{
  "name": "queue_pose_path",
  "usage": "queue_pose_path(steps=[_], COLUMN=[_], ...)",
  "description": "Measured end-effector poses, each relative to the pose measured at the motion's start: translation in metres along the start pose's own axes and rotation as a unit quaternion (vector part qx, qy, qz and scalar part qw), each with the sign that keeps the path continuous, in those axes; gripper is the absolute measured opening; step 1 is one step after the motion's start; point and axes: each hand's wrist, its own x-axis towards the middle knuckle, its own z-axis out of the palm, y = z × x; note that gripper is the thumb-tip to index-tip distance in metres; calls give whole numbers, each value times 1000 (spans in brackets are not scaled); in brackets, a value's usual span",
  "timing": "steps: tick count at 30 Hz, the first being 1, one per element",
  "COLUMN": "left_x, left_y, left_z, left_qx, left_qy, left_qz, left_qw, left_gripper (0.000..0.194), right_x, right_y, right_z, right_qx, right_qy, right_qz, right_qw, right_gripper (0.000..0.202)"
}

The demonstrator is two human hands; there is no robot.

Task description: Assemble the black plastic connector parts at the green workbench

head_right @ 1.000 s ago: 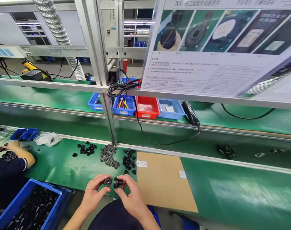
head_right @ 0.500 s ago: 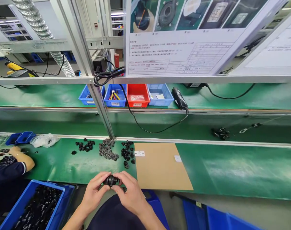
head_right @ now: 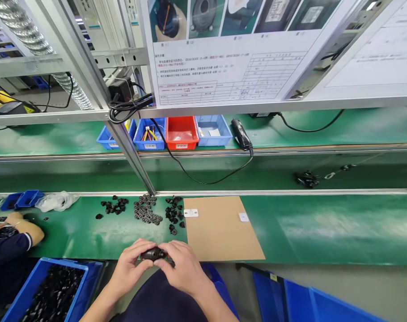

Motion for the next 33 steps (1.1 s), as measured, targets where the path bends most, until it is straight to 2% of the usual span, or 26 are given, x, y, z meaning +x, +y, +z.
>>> queue_pose_path(steps=[2,4,6,9,12,16,17,18,20,21,24,25,26,28,31,33], left_x=[4,8,10,13,15,18,18,18,16,14,7,6,5,4,4,2], left_y=[2,4,6,11,16,20,18,15,5,-1,-20,-27,-33,-45,-74,-101], left_z=[3,7,12,19,24,29,30,32,35,36,35,34,32,27,18,10], left_qx=[10,17,18,15,17,39,45,47,39,28,-14,-26,-34,-28,14,35], left_qy=[4,15,21,23,30,36,34,31,30,31,39,37,32,25,37,33], left_qz=[5,-7,-24,-39,-46,-43,-40,-39,-48,-61,-121,-139,-150,-143,-79,-60], left_qw=[1000,1000,999,999,998,998,998,998,998,997,992,989,988,989,996,997], left_gripper=[31,30,29,31,31,30,30,30,30,31,35,36,36,33,26,27], right_x=[-2,-4,-5,-5,-3,-1,0,1,2,3,2,2,2,4,11,16], right_y=[2,7,13,21,26,33,36,39,46,48,54,54,55,57,70,85], right_z=[-3,-6,-10,-15,-20,-24,-23,-23,-21,-20,-19,-17,-13,2,43,77], right_qx=[3,19,15,-23,-6,29,24,16,6,15,81,98,106,113,180,273], right_qy=[9,19,25,16,4,-62,-77,-88,-93,-91,-93,-98,-101,-87,-28,4], right_qz=[34,25,-31,-107,-70,-17,0,22,66,79,64,44,28,34,143,233], right_qw=[999,999,999,994,998,998,997,996,993,993,990,989,989,989,973,933], right_gripper=[18,33,36,26,23,22,15,17,37,41,28,36,43,39,22,32])
